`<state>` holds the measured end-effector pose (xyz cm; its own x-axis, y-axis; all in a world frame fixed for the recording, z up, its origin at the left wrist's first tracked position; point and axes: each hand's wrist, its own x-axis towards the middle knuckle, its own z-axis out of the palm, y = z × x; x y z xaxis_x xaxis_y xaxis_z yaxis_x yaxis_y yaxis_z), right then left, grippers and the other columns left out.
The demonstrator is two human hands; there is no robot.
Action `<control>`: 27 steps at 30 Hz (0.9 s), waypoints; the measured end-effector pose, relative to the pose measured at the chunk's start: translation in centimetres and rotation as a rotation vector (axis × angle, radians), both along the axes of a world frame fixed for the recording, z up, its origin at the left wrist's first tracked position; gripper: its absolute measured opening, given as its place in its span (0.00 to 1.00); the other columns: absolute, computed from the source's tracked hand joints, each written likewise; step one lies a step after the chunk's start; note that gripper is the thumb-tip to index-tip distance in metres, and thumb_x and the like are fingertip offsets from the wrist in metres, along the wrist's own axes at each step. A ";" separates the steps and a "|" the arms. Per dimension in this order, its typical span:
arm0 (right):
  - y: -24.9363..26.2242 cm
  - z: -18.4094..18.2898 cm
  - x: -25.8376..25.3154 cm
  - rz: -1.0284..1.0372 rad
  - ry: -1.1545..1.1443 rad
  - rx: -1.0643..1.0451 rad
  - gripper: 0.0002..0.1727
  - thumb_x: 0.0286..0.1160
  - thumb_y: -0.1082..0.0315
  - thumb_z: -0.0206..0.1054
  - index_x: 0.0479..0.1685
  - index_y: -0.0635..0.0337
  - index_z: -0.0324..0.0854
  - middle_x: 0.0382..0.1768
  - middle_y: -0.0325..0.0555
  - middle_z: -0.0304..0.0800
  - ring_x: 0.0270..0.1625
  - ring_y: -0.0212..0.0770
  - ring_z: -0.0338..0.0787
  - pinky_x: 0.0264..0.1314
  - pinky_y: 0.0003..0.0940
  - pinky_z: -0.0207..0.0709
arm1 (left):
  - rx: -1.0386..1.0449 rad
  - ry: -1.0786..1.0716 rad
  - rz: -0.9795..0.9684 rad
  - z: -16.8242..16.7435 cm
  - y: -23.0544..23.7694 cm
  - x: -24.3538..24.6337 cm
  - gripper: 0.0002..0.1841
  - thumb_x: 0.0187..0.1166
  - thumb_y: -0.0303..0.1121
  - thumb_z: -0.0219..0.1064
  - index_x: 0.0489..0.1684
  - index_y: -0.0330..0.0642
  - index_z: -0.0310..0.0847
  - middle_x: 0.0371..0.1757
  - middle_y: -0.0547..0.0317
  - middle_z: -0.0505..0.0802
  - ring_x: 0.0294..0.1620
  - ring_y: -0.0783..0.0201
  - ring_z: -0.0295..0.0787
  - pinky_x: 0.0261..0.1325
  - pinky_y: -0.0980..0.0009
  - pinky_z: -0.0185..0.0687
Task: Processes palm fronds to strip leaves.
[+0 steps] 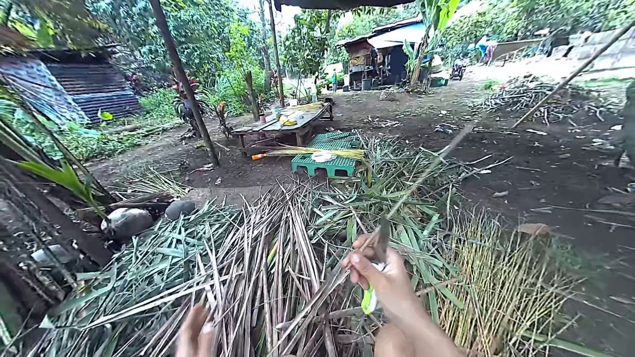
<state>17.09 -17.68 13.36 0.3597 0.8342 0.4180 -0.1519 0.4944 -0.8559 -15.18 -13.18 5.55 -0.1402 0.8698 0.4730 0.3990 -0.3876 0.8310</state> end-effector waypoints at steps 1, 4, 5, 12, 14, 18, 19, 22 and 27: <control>-0.2 0.4 -0.6 0.051 -0.046 -0.005 0.11 0.75 0.77 0.62 0.54 0.62 0.73 0.30 0.31 0.91 0.24 0.21 0.85 0.26 0.16 0.77 | -0.010 0.055 -0.219 2.1 -0.4 2.7 0.31 0.90 0.41 0.53 0.80 0.18 0.62 0.75 0.33 0.80 0.74 0.62 0.80 0.75 0.64 0.77; -0.6 1.1 -1.8 0.146 -0.078 0.037 0.10 0.77 0.77 0.63 0.53 0.60 0.73 0.32 0.31 0.92 0.26 0.20 0.85 0.27 0.15 0.77 | -0.011 0.258 -0.612 6.9 -2.1 9.1 0.28 0.93 0.42 0.49 0.75 0.23 0.74 0.63 0.41 0.91 0.63 0.62 0.90 0.67 0.62 0.84; -0.7 1.2 -1.9 0.144 -0.068 0.058 0.09 0.77 0.77 0.63 0.52 0.59 0.73 0.32 0.32 0.92 0.27 0.20 0.85 0.28 0.15 0.77 | 0.006 0.283 -0.646 7.7 -2.7 10.5 0.22 0.92 0.36 0.50 0.68 0.25 0.80 0.53 0.46 0.94 0.53 0.64 0.92 0.60 0.64 0.87; -1.1 0.4 -0.6 0.052 -0.123 0.121 0.10 0.77 0.67 0.68 0.51 0.56 0.76 0.32 0.25 0.87 0.28 0.19 0.83 0.30 0.15 0.78 | 0.036 0.187 -0.672 7.7 -4.5 13.2 0.15 0.92 0.30 0.49 0.44 0.30 0.81 0.26 0.60 0.82 0.26 0.77 0.73 0.34 0.79 0.71; -1.3 0.1 0.0 0.128 -0.249 0.081 0.22 0.83 0.50 0.62 0.64 0.57 0.76 0.30 0.18 0.77 0.29 0.16 0.76 0.33 0.14 0.74 | 0.014 0.118 -0.649 7.4 -4.8 13.5 0.15 0.92 0.29 0.48 0.40 0.32 0.80 0.23 0.65 0.78 0.22 0.80 0.69 0.30 0.82 0.67; -1.9 -0.5 0.2 0.507 -0.185 -0.011 0.35 0.88 0.45 0.55 0.85 0.61 0.64 0.26 0.17 0.72 0.26 0.15 0.70 0.32 0.13 0.69 | -0.086 -0.114 -0.677 7.1 -4.8 13.5 0.14 0.92 0.30 0.48 0.38 0.40 0.79 0.21 0.77 0.72 0.17 0.86 0.59 0.22 0.85 0.58; -2.1 -0.6 0.3 0.601 -0.142 -0.039 0.36 0.89 0.47 0.55 0.88 0.60 0.59 0.26 0.18 0.73 0.26 0.16 0.72 0.33 0.14 0.70 | -0.109 -0.149 -0.690 7.1 -4.9 13.5 0.14 0.92 0.30 0.47 0.38 0.42 0.78 0.20 0.78 0.71 0.17 0.86 0.58 0.21 0.86 0.56; -2.4 -0.5 0.1 0.732 -0.008 -0.095 0.33 0.88 0.62 0.53 0.90 0.62 0.53 0.24 0.20 0.75 0.24 0.19 0.75 0.31 0.16 0.74 | -0.130 -0.182 -0.709 7.1 -5.1 13.4 0.14 0.92 0.30 0.46 0.38 0.43 0.78 0.20 0.79 0.70 0.17 0.86 0.58 0.21 0.86 0.56; -2.2 -0.1 0.7 0.658 0.047 -0.065 0.38 0.86 0.40 0.55 0.88 0.55 0.59 0.25 0.21 0.77 0.22 0.18 0.74 0.28 0.15 0.73 | -0.168 -0.112 -0.736 6.9 -5.0 12.1 0.15 0.93 0.31 0.46 0.38 0.44 0.77 0.20 0.79 0.70 0.16 0.86 0.59 0.20 0.85 0.57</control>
<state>17.76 -19.86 13.22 -0.2164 0.9092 0.3556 -0.4425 0.2333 -0.8659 -3.05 -18.18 12.41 0.4642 0.8165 0.3433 -0.0040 -0.3857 0.9226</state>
